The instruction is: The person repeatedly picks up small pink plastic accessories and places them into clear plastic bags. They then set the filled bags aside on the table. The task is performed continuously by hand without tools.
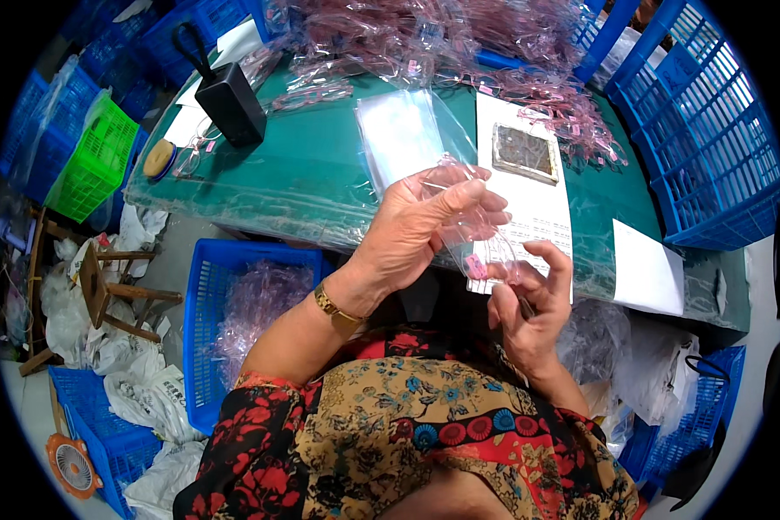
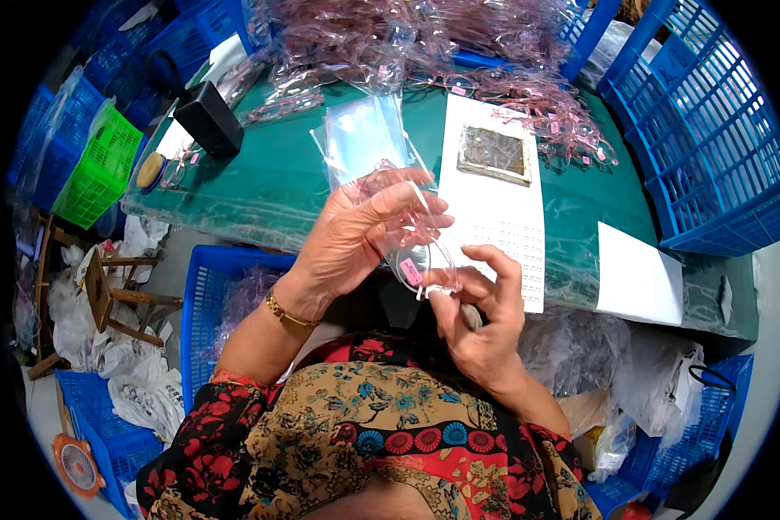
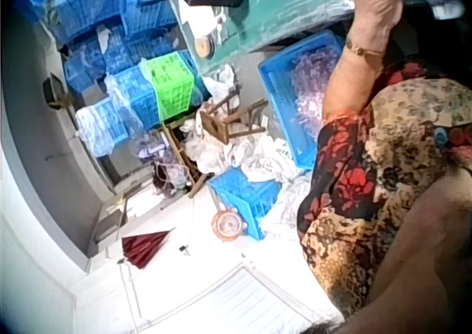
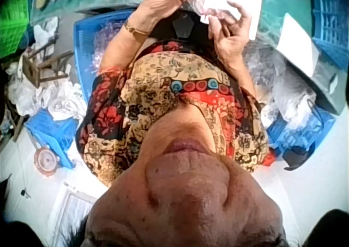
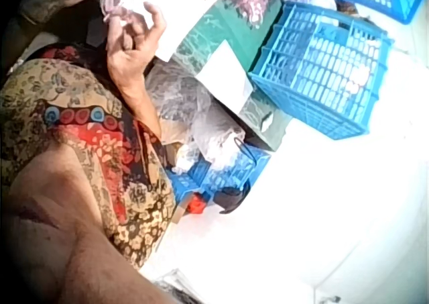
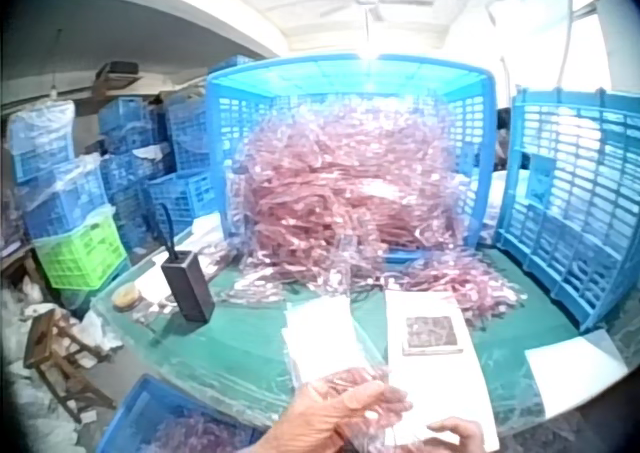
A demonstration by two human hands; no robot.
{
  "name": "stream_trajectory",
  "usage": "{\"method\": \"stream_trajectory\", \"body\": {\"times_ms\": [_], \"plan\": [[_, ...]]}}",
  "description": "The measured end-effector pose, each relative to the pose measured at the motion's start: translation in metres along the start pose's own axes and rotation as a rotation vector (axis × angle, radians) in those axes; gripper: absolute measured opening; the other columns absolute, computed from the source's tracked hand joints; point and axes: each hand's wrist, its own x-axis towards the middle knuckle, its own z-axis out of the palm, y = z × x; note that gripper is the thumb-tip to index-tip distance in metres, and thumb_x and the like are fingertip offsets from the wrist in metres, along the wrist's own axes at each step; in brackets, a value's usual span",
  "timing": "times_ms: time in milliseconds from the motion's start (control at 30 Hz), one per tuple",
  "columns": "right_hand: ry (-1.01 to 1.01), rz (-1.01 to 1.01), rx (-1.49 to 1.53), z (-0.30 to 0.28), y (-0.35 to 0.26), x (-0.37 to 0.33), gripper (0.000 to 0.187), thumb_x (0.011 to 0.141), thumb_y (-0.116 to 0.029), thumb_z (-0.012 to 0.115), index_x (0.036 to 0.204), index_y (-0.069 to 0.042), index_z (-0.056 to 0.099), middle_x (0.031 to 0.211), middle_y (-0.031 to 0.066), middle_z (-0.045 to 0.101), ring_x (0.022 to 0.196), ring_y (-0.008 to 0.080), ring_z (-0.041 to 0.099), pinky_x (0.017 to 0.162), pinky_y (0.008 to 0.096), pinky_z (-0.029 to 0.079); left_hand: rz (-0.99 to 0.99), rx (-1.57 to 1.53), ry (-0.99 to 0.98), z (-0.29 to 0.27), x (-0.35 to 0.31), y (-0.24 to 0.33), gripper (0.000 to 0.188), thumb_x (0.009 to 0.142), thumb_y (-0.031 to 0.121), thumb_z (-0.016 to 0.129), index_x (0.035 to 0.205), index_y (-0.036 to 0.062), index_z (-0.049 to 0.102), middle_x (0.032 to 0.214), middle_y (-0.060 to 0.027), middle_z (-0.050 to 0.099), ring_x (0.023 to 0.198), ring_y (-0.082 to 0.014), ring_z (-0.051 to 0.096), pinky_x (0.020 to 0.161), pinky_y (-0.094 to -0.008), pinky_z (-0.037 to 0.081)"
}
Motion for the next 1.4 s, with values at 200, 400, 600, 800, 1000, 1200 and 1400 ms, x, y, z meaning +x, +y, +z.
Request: {"method": "stream_trajectory", "body": {"times_ms": [200,400,600,800,1000,1200,1400], "plan": [[0.015,-0.416,-0.513,-0.020,0.009,0.009,0.069,0.069,0.002,0.080,0.126,-0.005,0.043,0.089,0.0081,0.065,0.055,0.0057,0.050,0.049,0.0191,0.040,-0.046,-0.009,-0.033,-0.001,-0.005,-0.012,0.039,0.092,0.019,0.063,0.120,-0.0057,0.053,0.103,-0.0182,0.066,0.095,-0.0254,0.067,0.082,-0.0338,0.056],[0.046,-0.409,-0.605,-0.020,0.012,0.016,0.073,0.071,-0.001,0.080,0.134,-0.005,0.044,0.082,0.0068,0.061,0.058,0.0071,0.050,0.050,0.0202,0.040,-0.123,0.005,-0.064,0.007,-0.014,-0.033,0.031,0.092,0.017,0.063,0.113,-0.0039,0.058,0.098,-0.0117,0.067,0.089,-0.0163,0.065,0.079,-0.0277,0.053],[-0.038,-0.466,-0.491,-0.014,0.013,0.014,0.042,0.089,0.001,0.058,0.130,0.001,0.051,0.072,0.0071,0.060,0.056,0.0077,0.052,0.052,0.0208,0.041,-0.019,0.115,-0.021,0.013,-0.020,-0.038,0.027,0.090,0.018,0.065,0.111,0.0002,0.060,0.102,-0.0048,0.063,0.091,-0.0106,0.059,0.079,-0.0251,0.050],[-0.130,-0.200,-0.150,-0.003,0.001,0.003,0.033,0.096,0.001,0.047,0.127,0.000,0.054,0.065,0.0022,0.054,0.057,0.0076,0.052,0.054,0.0204,0.041,0.270,-0.110,0.235,0.006,-0.010,-0.011,0.037,0.091,0.016,0.061,0.123,-0.0008,0.052,0.117,-0.0099,0.057,0.108,-0.0193,0.055,0.097,-0.0356,0.048],[-0.253,-0.284,-0.142,0.006,0.010,0.001,0.028,0.095,0.003,0.046,0.118,0.002,0.060,0.090,0.0114,0.065,0.061,0.0103,0.057,0.055,0.0226,0.046,0.180,-0.247,0.279,-0.013,-0.012,-0.011,0.021,0.093,0.022,0.059,0.101,0.0031,0.062,0.091,-0.0057,0.062,0.088,-0.0181,0.061,0.090,-0.0378,0.051],[-0.377,-0.306,-0.130,0.014,0.004,0.006,0.046,0.081,0.013,0.051,0.124,-0.003,0.060,0.088,0.0107,0.066,0.068,0.0127,0.059,0.063,0.0234,0.047,0.143,-0.302,0.272,0.003,-0.022,0.011,0.025,0.097,0.025,0.053,0.080,0.0074,0.049,0.085,-0.0050,0.048,0.090,-0.0181,0.052,0.086,-0.0342,0.051],[-0.495,-0.175,-0.046,0.014,0.008,0.002,0.048,0.083,0.001,0.066,0.129,-0.009,0.056,0.085,0.0110,0.066,0.061,0.0120,0.060,0.057,0.0257,0.049,0.169,-0.485,0.253,-0.018,-0.038,0.028,0.024,0.096,0.019,0.054,0.078,0.0083,0.043,0.073,-0.0011,0.033,0.068,-0.0126,0.038,0.065,-0.0267,0.040]]}}
